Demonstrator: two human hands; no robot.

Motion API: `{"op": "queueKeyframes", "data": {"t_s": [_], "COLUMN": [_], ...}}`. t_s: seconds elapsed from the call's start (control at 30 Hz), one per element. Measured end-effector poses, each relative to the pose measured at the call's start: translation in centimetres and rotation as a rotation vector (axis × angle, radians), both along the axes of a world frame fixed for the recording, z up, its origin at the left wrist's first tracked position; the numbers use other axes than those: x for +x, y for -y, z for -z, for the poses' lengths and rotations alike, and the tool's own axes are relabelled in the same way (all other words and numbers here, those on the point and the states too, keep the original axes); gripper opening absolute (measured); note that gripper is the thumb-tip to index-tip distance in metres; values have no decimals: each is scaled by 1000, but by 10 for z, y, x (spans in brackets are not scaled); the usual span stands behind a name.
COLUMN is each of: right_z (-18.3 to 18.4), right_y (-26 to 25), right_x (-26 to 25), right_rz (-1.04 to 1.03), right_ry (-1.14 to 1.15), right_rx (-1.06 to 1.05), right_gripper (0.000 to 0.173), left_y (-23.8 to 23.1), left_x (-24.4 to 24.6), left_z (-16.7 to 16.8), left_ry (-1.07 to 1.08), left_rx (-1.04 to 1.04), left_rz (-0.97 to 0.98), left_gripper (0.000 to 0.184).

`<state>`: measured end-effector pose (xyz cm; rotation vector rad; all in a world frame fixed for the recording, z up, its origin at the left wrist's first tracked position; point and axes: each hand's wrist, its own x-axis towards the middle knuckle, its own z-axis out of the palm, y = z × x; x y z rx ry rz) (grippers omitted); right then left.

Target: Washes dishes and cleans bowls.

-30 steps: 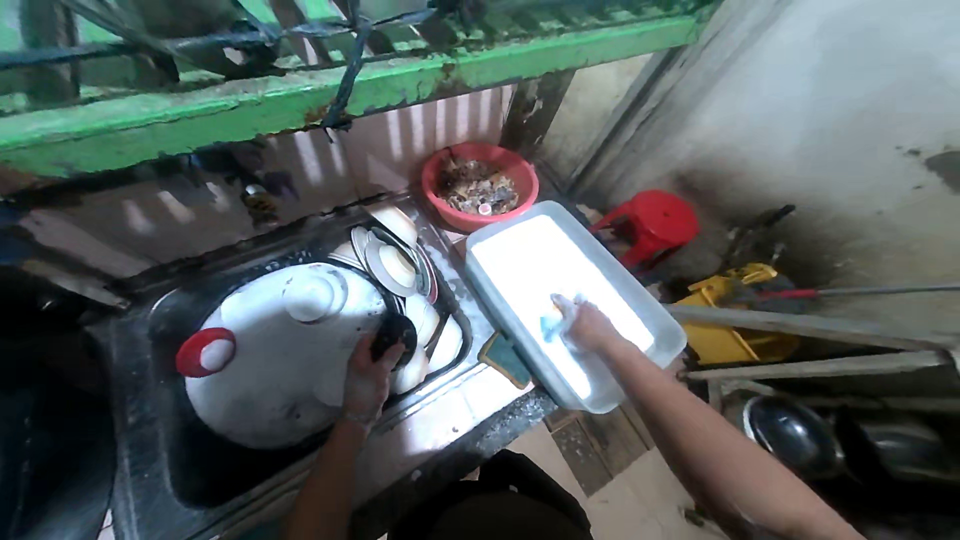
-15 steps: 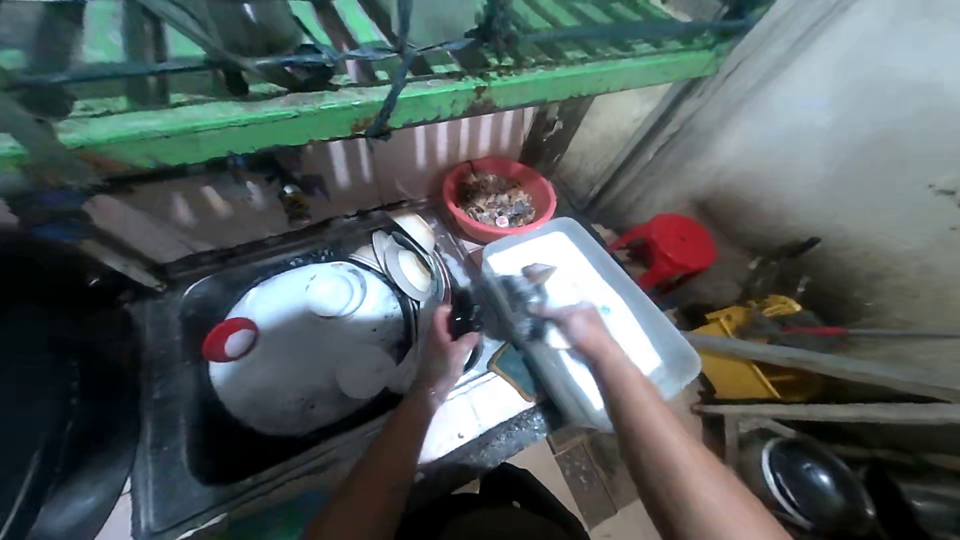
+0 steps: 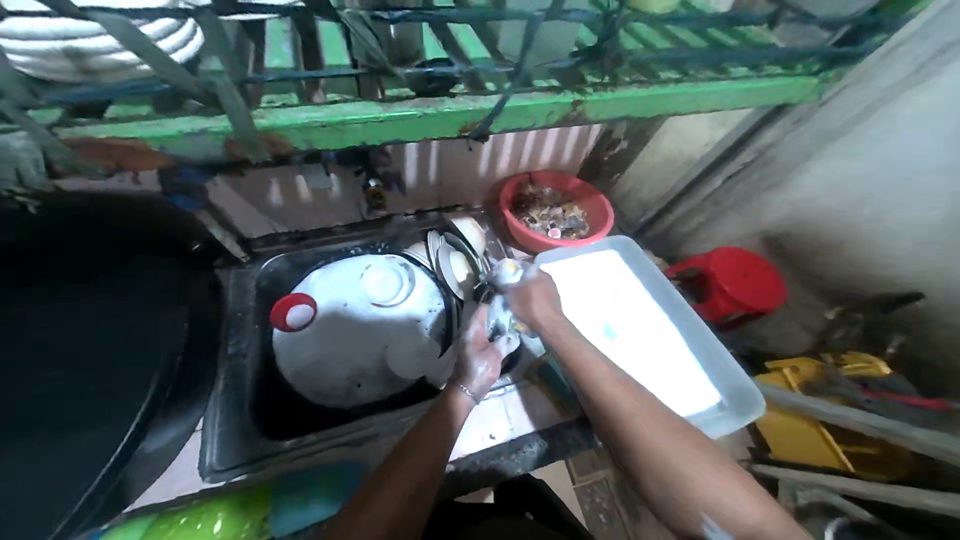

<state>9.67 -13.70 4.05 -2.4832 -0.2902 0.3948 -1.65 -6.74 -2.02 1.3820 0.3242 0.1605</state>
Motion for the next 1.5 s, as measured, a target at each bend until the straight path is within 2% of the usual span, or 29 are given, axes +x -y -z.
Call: {"op": "queueKeyframes", "data": {"t_s": [0.1,0.17,0.27,0.33,0.37,0.43,0.53,0.63,0.7,0.77,0.83,0.9,0.93,1.0,1.03,1.07,1.13,1.17,1.2,1.23,1.27,1.3,1.33,1.4,1.43,1.5], "right_z": [-2,-2,10,21,28,32,42,36,29,28,28,36,41,44,41,36,24,16,9,4,4,9,18,45,58,80], "right_y": [-16,-23,-13,-8,-12,-24,-50,-52,-50,-52,-64,-74,-73,-67,-59,-48,-13,9,32,55,77,98,116,140,146,153], "right_x": [-12,-19,6,12,8,-2,-24,-46,-43,-36,-37,-45,-48,-45,-41,-36,-20,-9,2,14,28,43,57,80,86,83], "right_rz": [0,-22,33,25,62,42,-66,-409,-631,-636,-487,-431,-494,-639,-633,-564,-350,-246,-145,-64,1,42,54,33,24,38], "right_ry": [100,94,-184,-451,-491,-369,-105,24,113,174,169,96,61,10,-12,-14,40,76,107,123,130,120,118,151,170,179], "right_rx": [22,35,327,548,601,542,462,288,33,-131,-104,7,24,-74,-106,-97,46,110,148,146,110,53,-6,-160,-266,-454], "right_gripper": [48,50,50,59,55,46,37,39,36,31,33,33,33,31,32,34,38,40,41,42,40,39,37,36,37,49], "left_y": [-9,-21,-41,-48,-49,-50,-56,-79,-98,-97,-88,-91,-97,-115,-125,-138,-166,-177,-181,-176,-163,-143,-117,-60,-35,2], "left_x": [4,-5,-12,-1,9,22,23,18,15,11,9,13,15,22,26,30,32,29,27,23,21,19,20,32,42,60], "left_z": [1,0,-6,-2,6,11,-10,-21,-8,1,0,6,15,40,49,55,61,60,55,47,43,45,51,61,63,71], "left_ry": [34,33,50,114,121,-13,-131,-68,45,56,21,35,25,-23,-56,-100,-186,-225,-264,-281,-257,-177,-114,-212,-316,-544], "left_rx": [-179,-142,-64,-147,-174,-166,-369,-588,-639,-601,-614,-531,-448,-191,-11,191,543,666,732,778,813,812,755,604,642,868], "left_rz": [-101,-110,-128,-204,-272,-347,-281,-230,-170,-130,-118,-146,-176,-284,-323,-364,-454,-469,-445,-380,-284,-158,-17,253,339,448], "left_gripper": [46,45,41,37,37,40,54,37,35,37,39,40,39,38,40,44,66,77,78,69,52,37,30,32,33,42]}}
